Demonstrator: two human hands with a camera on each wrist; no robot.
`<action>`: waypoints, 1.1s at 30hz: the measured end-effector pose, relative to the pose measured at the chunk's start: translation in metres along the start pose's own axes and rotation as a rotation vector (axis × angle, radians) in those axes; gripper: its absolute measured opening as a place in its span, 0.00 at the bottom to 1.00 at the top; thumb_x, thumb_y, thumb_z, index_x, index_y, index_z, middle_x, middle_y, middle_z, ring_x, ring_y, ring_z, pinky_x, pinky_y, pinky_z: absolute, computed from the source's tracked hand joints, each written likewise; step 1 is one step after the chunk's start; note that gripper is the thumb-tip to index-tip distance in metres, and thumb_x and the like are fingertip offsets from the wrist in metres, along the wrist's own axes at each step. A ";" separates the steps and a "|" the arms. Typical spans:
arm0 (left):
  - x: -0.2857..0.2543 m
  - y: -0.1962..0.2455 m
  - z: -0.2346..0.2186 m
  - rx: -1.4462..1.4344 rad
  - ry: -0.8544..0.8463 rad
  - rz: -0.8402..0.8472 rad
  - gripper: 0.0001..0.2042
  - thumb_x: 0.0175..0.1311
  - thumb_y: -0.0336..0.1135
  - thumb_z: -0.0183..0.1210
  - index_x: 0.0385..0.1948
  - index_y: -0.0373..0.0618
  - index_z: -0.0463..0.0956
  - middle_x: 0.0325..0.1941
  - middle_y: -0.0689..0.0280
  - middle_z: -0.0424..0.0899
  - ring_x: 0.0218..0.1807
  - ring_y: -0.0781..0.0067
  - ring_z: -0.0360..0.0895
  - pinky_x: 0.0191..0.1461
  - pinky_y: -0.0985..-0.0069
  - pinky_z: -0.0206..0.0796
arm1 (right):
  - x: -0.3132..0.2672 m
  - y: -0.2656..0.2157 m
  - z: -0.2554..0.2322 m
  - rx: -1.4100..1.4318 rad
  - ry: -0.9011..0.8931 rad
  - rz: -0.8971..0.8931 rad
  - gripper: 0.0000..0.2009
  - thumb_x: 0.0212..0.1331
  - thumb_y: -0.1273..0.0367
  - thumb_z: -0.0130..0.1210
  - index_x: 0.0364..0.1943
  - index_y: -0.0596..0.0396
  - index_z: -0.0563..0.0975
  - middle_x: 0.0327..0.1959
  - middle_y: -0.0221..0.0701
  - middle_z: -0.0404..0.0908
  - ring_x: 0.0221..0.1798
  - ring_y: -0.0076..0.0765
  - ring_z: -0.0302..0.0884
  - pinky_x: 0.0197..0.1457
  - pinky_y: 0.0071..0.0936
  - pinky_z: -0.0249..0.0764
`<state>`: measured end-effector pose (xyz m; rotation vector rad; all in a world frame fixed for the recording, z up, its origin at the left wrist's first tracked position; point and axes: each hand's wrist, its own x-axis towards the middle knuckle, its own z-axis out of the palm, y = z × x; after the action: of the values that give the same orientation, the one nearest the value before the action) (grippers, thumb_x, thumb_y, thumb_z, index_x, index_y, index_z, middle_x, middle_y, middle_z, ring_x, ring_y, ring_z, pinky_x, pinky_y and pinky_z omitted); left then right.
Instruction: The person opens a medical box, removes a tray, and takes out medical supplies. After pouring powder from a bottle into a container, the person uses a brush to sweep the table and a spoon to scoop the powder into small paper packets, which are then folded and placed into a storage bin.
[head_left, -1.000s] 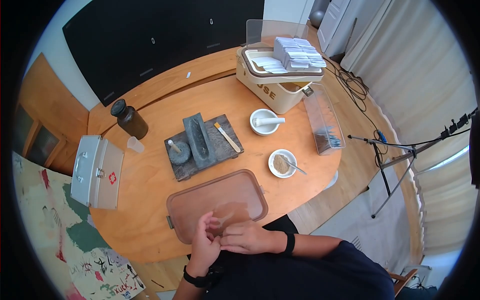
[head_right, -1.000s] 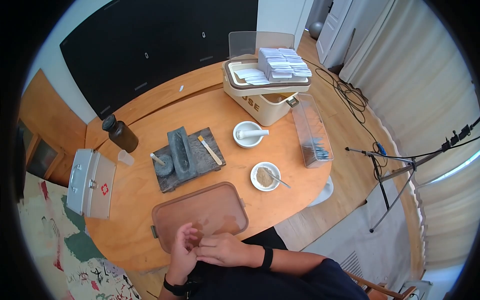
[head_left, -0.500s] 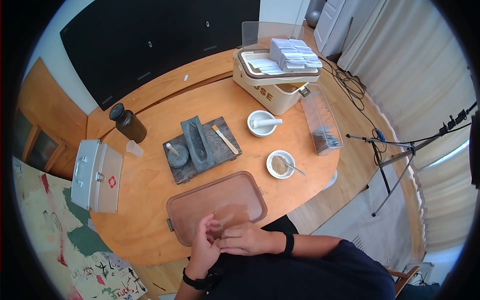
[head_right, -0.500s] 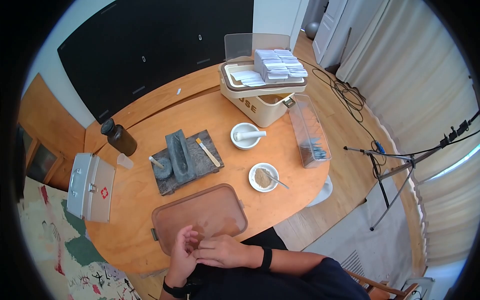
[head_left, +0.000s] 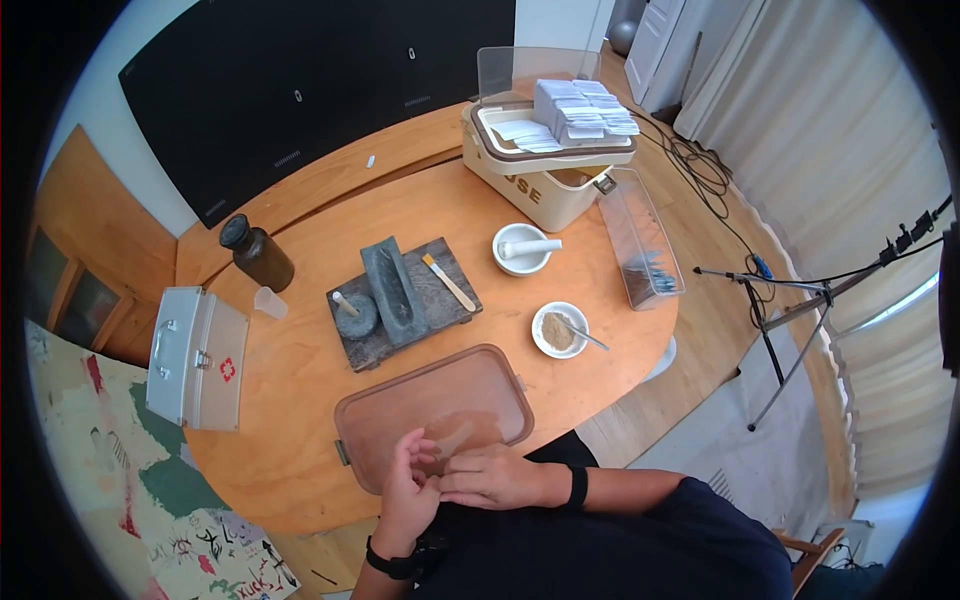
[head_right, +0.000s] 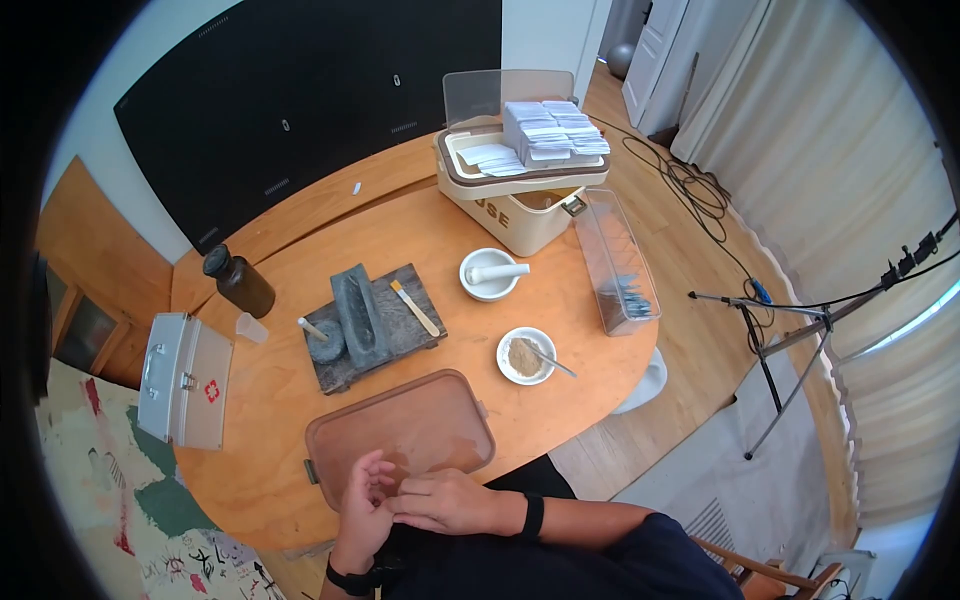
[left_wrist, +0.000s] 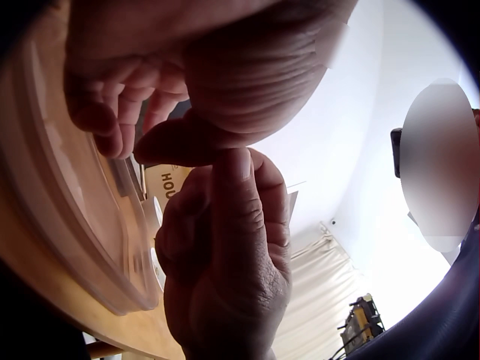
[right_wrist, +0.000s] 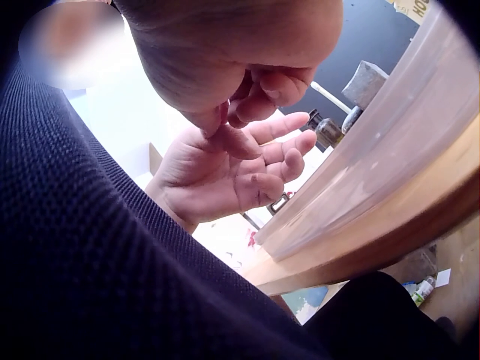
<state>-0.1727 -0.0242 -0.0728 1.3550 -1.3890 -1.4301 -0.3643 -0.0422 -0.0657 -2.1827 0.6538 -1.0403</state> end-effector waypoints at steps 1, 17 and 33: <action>0.000 -0.001 0.000 0.001 -0.002 -0.011 0.35 0.50 0.12 0.53 0.66 0.45 0.63 0.55 0.63 0.74 0.49 0.75 0.71 0.41 0.83 0.66 | -0.001 0.001 0.000 0.000 0.000 -0.001 0.09 0.62 0.65 0.61 0.43 0.50 0.79 0.31 0.30 0.72 0.30 0.40 0.77 0.33 0.35 0.73; -0.002 -0.006 -0.001 -0.012 0.000 -0.046 0.36 0.51 0.18 0.63 0.66 0.46 0.62 0.54 0.64 0.73 0.49 0.76 0.71 0.45 0.84 0.65 | -0.001 0.002 0.003 0.016 0.002 0.011 0.10 0.61 0.66 0.62 0.44 0.50 0.79 0.31 0.31 0.71 0.31 0.39 0.76 0.33 0.35 0.73; -0.001 -0.006 0.001 -0.073 -0.009 -0.055 0.33 0.55 0.17 0.60 0.66 0.44 0.62 0.55 0.62 0.74 0.49 0.75 0.71 0.41 0.83 0.67 | -0.004 0.005 0.003 -0.024 0.031 -0.003 0.08 0.61 0.64 0.62 0.41 0.49 0.79 0.31 0.29 0.72 0.31 0.38 0.77 0.32 0.34 0.74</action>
<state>-0.1727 -0.0224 -0.0786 1.3507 -1.3018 -1.5096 -0.3650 -0.0417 -0.0728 -2.1925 0.6801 -1.0756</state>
